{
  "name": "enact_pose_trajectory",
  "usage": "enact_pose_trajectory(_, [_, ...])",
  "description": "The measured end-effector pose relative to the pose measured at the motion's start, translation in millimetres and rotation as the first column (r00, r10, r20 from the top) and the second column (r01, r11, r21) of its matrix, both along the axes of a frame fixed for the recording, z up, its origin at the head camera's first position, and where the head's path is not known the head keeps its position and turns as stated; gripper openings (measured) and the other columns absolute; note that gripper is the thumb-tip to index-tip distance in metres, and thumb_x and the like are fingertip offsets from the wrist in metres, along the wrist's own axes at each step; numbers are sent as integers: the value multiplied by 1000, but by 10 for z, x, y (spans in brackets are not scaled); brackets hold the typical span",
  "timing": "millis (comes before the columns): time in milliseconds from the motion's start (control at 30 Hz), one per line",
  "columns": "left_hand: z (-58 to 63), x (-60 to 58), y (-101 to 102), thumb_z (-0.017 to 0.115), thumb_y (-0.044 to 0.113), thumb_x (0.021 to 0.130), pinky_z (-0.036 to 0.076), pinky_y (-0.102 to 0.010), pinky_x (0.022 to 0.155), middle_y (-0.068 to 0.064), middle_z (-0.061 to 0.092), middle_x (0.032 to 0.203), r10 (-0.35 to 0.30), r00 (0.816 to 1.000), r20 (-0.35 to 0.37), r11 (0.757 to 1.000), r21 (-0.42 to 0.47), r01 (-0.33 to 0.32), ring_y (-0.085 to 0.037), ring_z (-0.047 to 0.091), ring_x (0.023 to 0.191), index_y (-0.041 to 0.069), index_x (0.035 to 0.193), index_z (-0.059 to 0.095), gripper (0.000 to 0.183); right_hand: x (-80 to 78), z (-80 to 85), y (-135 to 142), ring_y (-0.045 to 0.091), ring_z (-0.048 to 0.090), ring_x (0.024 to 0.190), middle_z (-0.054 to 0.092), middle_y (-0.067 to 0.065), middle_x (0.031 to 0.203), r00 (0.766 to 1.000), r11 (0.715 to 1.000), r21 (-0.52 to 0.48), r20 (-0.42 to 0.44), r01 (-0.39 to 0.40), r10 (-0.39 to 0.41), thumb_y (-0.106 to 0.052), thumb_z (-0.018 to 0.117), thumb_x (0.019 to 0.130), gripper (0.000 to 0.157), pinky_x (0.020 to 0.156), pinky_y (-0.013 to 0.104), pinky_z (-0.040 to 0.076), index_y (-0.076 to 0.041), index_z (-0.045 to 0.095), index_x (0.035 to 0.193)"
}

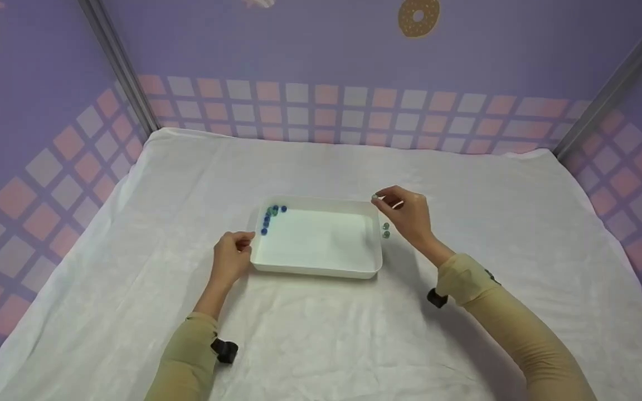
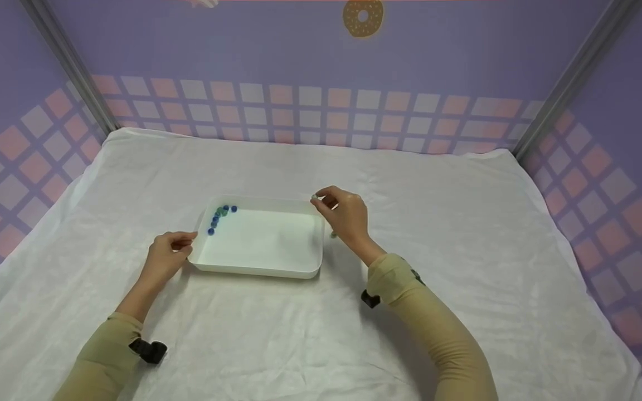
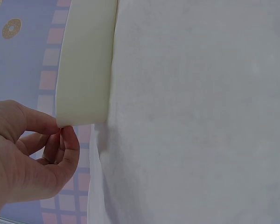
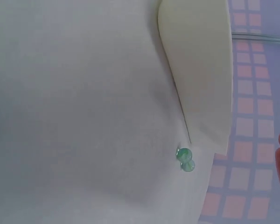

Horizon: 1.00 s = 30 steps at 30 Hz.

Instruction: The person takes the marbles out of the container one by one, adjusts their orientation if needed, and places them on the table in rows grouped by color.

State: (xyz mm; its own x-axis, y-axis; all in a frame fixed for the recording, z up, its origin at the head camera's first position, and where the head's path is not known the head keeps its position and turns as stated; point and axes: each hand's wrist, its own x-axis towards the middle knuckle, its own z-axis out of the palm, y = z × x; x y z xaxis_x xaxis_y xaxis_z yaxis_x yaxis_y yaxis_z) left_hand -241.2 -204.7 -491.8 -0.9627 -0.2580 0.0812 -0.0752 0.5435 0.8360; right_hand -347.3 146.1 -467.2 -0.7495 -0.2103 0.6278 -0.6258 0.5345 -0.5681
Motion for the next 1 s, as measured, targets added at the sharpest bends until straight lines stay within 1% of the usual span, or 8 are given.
enact_pose_trajectory(67, [-5,-1,-1,52,-12,87,51,-40,89,-26,63,105,-2,1000,6,1000,0,2,-34,60,99,-9,118,66,35,9,-31,35,17,69,68,75,6,78,1000,1000,-5,8,9,-9,-22,73,89,14,64,31,59,-10,77,95])
enact_pose_trajectory(167, [-11,-2,-3,51,-12,88,51,-40,90,-26,62,106,1,1000,14,1000,5,-1,-34,60,100,-9,120,66,35,30,-74,83,16,69,69,75,5,78,1000,1000,-6,20,21,-21,-22,74,89,14,64,31,58,-10,77,95])
enact_pose_trajectory(233, [-12,-1,-6,51,-12,88,51,-40,90,-26,62,106,7,1000,17,1000,6,-7,-34,60,100,-9,120,66,35,44,-103,115,16,68,69,75,6,79,999,1000,-8,32,25,-24,-22,73,89,14,64,26,57,-10,77,95])
enact_pose_trajectory(367, [-9,-6,-9,51,-12,87,51,-39,90,-25,62,106,13,1000,17,1000,4,-13,-33,60,100,-9,120,66,36,73,-167,176,15,67,70,74,6,80,997,999,-13,66,40,-39,-22,73,89,15,64,13,51,-9,77,95])
enact_pose_trajectory(433, [-7,-6,-10,51,-13,87,51,-39,89,-26,63,106,12,1000,15,1000,3,-12,-33,60,100,-9,120,66,36,82,-206,203,14,66,71,74,6,81,996,999,-10,81,50,-49,-23,73,89,15,64,10,49,-10,77,95])
enact_pose_trajectory(533, [-10,-6,-11,51,-13,87,51,-39,89,-26,63,106,6,1000,8,1000,0,-6,-34,61,100,-10,120,66,36,105,-255,237,13,65,71,74,5,82,993,998,-8,103,58,-57,-23,73,89,15,64,10,48,-11,77,96])
enact_pose_trajectory(800, [-14,-11,-7,51,-13,88,51,-40,90,-26,62,107,-4,1000,13,1000,-6,4,-34,60,101,-9,120,65,35,176,-355,294,12,64,72,74,3,82,980,998,-16,193,61,-56,-24,74,89,14,64,18,51,-13,77,95])
enact_pose_trajectory(1000, [-6,-8,-3,51,-11,89,51,-41,91,-26,62,108,-15,1000,6,1000,-7,15,-34,60,102,-9,120,65,34,228,-390,325,12,64,71,74,3,81,980,999,-20,195,45,-41,-23,75,87,12,63,15,50,-13,78,94])
